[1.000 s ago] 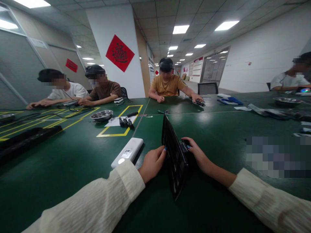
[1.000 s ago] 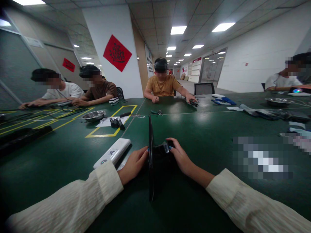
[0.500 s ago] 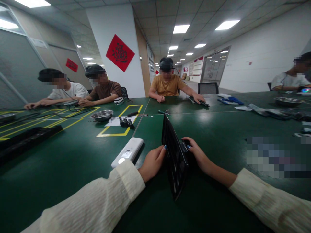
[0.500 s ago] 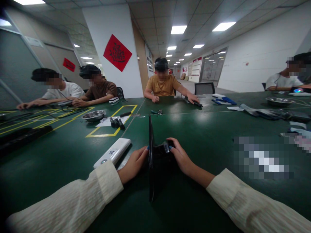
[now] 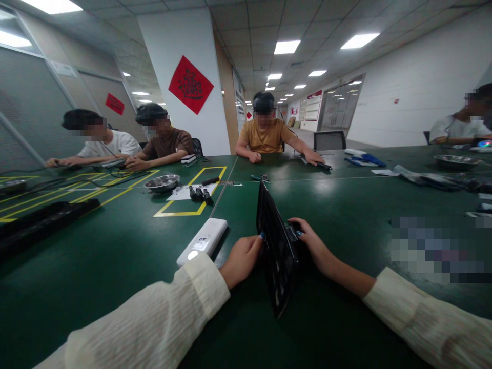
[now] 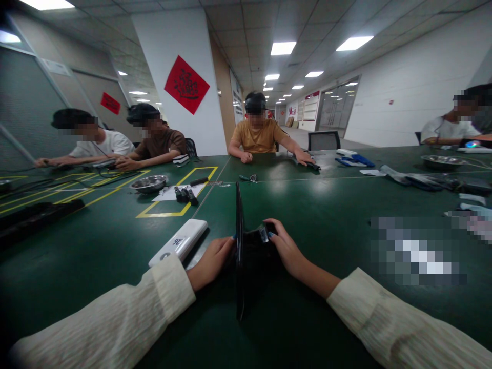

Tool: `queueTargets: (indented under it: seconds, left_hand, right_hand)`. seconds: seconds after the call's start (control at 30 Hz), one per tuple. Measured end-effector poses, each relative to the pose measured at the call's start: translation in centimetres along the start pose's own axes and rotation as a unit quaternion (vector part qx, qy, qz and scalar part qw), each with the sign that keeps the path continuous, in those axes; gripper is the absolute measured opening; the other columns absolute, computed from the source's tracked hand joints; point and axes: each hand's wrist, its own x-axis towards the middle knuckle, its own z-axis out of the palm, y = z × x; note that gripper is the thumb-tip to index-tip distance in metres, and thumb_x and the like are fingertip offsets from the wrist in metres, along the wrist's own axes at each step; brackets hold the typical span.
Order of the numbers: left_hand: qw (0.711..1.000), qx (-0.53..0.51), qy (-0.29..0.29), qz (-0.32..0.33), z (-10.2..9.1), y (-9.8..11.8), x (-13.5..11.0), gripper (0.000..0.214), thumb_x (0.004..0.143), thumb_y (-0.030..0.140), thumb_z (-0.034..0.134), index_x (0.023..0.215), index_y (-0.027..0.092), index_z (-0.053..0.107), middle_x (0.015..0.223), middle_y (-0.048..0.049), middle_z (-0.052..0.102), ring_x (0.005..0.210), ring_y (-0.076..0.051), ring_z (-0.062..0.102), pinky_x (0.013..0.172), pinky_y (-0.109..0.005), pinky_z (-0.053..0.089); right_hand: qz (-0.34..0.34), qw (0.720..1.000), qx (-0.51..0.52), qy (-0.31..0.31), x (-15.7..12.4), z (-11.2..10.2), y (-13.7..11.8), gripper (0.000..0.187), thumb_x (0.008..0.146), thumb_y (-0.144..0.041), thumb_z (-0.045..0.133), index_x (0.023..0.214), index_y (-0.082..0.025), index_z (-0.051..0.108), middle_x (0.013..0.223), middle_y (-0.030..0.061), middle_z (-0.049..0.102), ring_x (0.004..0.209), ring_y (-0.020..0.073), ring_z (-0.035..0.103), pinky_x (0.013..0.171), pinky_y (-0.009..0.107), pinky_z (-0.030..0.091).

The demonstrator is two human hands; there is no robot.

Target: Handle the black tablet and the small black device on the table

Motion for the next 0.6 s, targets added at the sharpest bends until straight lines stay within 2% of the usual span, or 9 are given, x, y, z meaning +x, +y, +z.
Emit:
queueTargets:
  seconds: [0.13, 0.3, 0.5, 0.6]
  left_hand:
    - [1.000, 0.002, 0.000, -0.005, 0.09, -0.42, 0.05, 0.043, 0.084, 0.048, 0.027, 0.057, 0.018, 0.041, 0.052, 0.0025, 0.041, 0.050, -0.011, 0.036, 0.047, -0.023, 0.027]
    - [0.999, 0.015, 0.001, -0.031, 0.24, -0.41, 0.13, 0.051, 0.084, 0.055, 0.023, 0.052, 0.019, 0.038, 0.047, 0.0035, 0.034, 0.048, -0.010, 0.031, 0.045, -0.024, 0.023]
    - [0.999, 0.028, -0.008, -0.030, 0.00, 0.07, -0.11, 0.054, 0.085, 0.056, 0.020, 0.057, 0.017, 0.045, 0.050, 0.0023, 0.039, 0.048, -0.011, 0.034, 0.047, -0.025, 0.025]
    - [0.999, 0.026, -0.009, -0.019, -0.16, 0.01, -0.18, 0.054, 0.087, 0.051, 0.016, 0.054, 0.018, 0.043, 0.050, 0.0012, 0.041, 0.049, -0.011, 0.037, 0.050, -0.026, 0.028]
  right_hand:
    - [-0.005, 1.000, -0.001, -0.002, -0.07, 0.03, -0.08, 0.041, 0.082, -0.039, 0.037, 0.118, -0.020, 0.041, 0.116, 0.0064, 0.049, 0.112, 0.0228, 0.042, 0.092, 0.034, 0.035]
    - [0.004, 1.000, 0.008, 0.001, -0.07, 0.00, 0.03, 0.040, 0.081, -0.037, 0.038, 0.118, -0.021, 0.042, 0.115, 0.0058, 0.050, 0.108, 0.0227, 0.045, 0.091, 0.035, 0.036]
    - [0.012, 1.000, 0.016, -0.002, 0.00, -0.02, 0.12, 0.041, 0.082, -0.036, 0.038, 0.119, -0.021, 0.041, 0.115, 0.0054, 0.049, 0.107, 0.0222, 0.046, 0.090, 0.034, 0.036]
    - [0.005, 1.000, 0.010, -0.008, -0.02, -0.05, 0.13, 0.041, 0.082, -0.037, 0.037, 0.120, -0.021, 0.041, 0.116, 0.0056, 0.049, 0.108, 0.0223, 0.045, 0.091, 0.035, 0.035]
